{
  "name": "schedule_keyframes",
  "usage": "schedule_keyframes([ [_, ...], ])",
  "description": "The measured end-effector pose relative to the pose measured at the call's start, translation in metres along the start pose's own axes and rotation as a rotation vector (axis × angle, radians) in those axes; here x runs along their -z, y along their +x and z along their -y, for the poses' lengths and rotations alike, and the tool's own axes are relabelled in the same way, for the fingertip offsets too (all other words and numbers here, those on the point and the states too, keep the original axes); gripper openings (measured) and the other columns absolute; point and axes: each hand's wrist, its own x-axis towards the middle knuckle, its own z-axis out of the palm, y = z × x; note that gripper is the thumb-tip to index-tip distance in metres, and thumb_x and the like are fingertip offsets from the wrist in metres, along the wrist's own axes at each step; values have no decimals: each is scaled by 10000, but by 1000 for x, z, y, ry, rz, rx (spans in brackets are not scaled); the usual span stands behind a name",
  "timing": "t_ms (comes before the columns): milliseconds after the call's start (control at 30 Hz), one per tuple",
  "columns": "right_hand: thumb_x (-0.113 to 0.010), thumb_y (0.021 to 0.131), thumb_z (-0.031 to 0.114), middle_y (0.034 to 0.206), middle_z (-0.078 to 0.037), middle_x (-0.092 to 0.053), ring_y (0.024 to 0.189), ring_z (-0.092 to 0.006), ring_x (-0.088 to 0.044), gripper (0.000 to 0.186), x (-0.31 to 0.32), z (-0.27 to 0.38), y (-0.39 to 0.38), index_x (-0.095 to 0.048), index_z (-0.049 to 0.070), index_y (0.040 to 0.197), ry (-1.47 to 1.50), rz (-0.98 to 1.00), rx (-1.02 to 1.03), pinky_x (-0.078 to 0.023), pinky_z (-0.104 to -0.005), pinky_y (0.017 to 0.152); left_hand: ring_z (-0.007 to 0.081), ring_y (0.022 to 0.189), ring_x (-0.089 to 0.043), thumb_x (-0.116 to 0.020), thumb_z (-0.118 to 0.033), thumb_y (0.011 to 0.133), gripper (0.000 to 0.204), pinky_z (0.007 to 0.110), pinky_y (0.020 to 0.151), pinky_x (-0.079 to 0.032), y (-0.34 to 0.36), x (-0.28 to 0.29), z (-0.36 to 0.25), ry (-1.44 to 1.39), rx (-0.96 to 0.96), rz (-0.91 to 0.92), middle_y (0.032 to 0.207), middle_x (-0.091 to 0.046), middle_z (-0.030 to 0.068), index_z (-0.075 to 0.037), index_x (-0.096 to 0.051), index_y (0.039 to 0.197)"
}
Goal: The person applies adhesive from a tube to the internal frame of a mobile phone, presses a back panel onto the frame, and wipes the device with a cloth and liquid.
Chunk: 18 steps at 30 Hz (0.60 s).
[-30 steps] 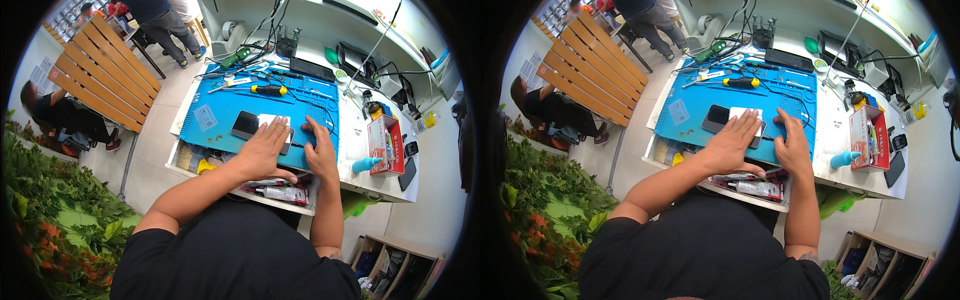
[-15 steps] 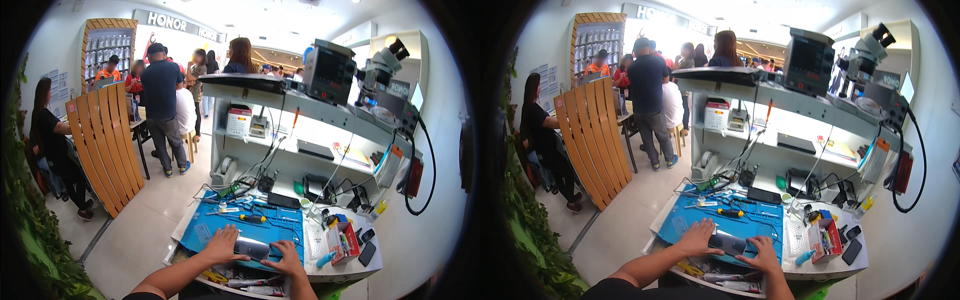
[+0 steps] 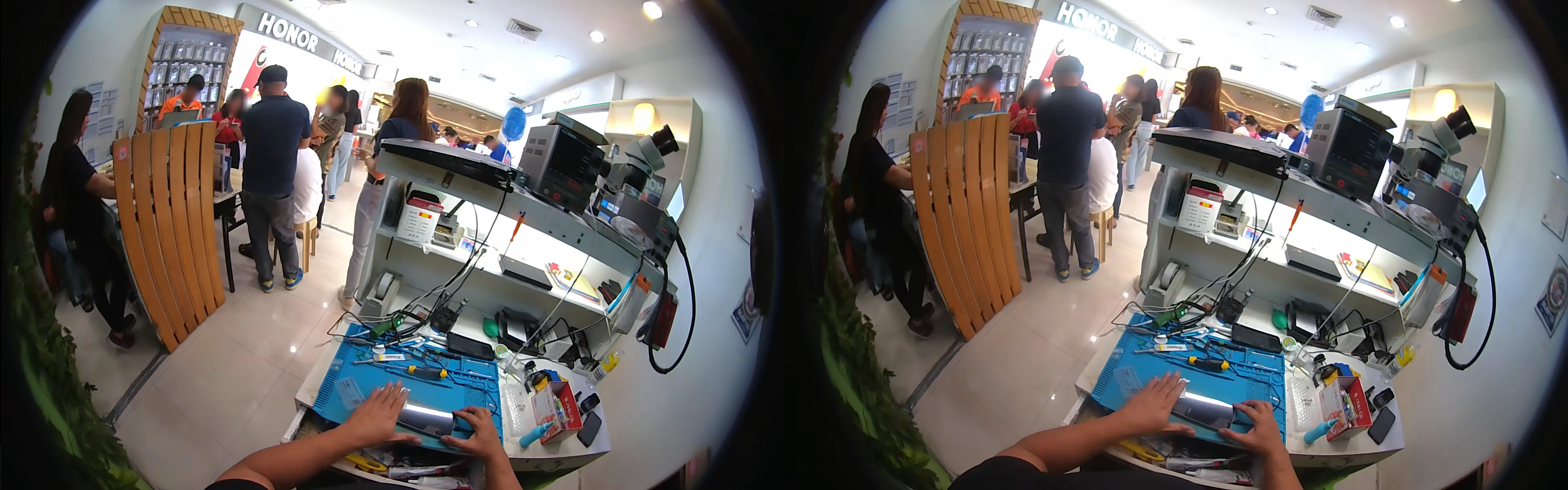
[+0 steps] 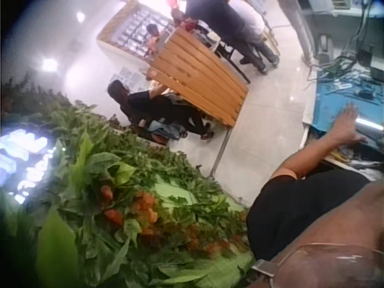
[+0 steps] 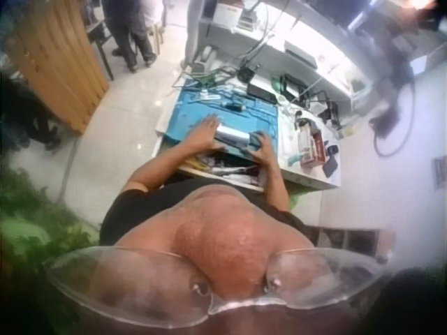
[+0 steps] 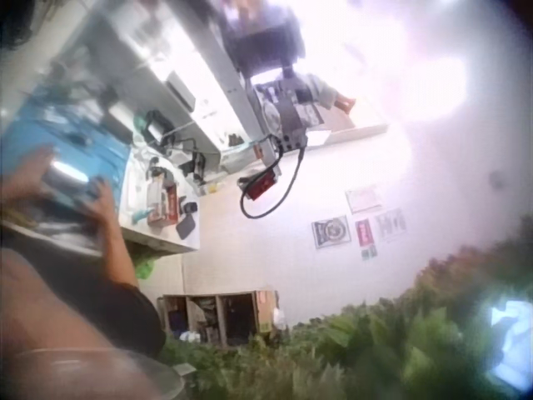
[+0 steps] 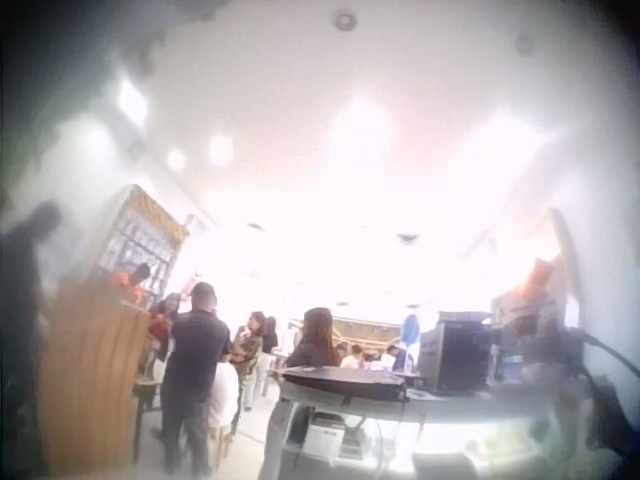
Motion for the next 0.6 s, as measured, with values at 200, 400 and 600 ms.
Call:
schedule_keyframes([
  [200,-1023,731,599,1412,-150,-701,1383,-352,-587,810,-1,-3,0,-847,109,1352,-14,15,12,-485,-473,1204,515,1681,-345,-539,-1001,920,1419,540,1406,-243,-12,-18,13,-33,-81,-68,1740,-401,408,186,-350,1674],
  [400,-1014,746,607,1442,-165,-695,1399,-353,-584,820,-3,-3,-4,-834,126,1385,-29,1,7,-483,-478,1220,523,1677,-349,-519,-1030,900,1443,550,1405,-244,-17,-3,7,-55,-71,100,1736,-392,426,188,-381,1664],
  [600,-993,754,639,1428,-166,-705,1399,-353,-590,823,-3,-4,-4,-838,126,1379,-34,-8,23,-500,-478,1220,535,1687,-321,-517,-1041,887,1465,552,1406,-242,-13,-3,5,-38,-47,109,1755,-354,434,183,-370,1678],
])
